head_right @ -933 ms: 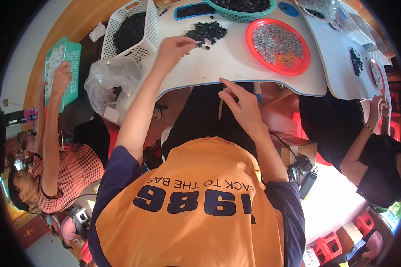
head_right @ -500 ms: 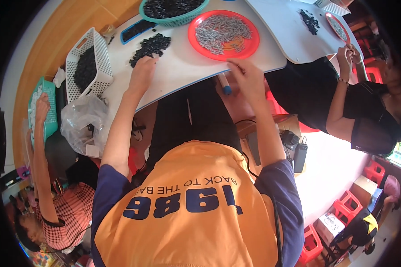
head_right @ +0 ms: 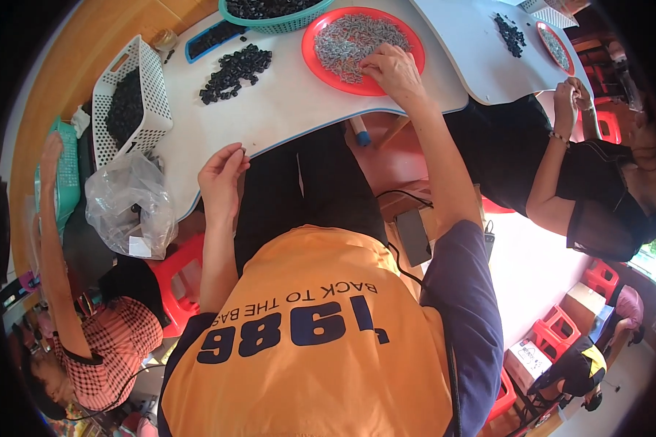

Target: The person assembles small components by repeatedly picking up black plastic parts and metal pins from the table and fitting them together by hand.

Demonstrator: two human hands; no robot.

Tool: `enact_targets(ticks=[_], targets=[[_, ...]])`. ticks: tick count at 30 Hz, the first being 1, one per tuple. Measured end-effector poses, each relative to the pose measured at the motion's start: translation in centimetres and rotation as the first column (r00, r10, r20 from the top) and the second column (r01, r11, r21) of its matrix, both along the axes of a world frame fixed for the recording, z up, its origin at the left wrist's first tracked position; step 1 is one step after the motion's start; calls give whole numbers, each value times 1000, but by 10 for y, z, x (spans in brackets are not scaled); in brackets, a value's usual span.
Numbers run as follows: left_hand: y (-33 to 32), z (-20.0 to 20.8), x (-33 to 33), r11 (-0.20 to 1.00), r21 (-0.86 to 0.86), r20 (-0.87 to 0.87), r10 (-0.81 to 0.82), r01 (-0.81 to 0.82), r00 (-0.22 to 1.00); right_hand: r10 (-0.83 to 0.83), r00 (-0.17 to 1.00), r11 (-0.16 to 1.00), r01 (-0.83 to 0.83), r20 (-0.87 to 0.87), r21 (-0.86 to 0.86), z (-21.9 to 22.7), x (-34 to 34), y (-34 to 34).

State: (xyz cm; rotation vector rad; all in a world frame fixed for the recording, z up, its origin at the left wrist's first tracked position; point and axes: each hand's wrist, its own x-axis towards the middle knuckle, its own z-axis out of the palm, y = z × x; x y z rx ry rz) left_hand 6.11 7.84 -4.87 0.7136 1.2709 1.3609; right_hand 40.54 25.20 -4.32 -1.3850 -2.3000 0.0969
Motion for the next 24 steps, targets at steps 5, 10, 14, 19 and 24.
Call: enact_targets(ticks=[5,10,14,19,24], targets=[[-14,-1,-4,1000,-10,54,26,-26,998,15,996,1000,-15,92,-2,0,-2,3],[-14,4,-7,999,-2,71,41,-41,997,-36,982,997,21,184,80,9,3,-6],[-14,9,-4,999,24,102,33,-36,994,18,996,999,-20,86,25,10,5,-11],[-16,13,-1,999,22,109,24,-27,994,42,997,999,-44,67,30,4,1,-10],[-22,15,-3,999,13,81,41,-42,996,4,997,1000,-6,71,30,6,-2,-8]])
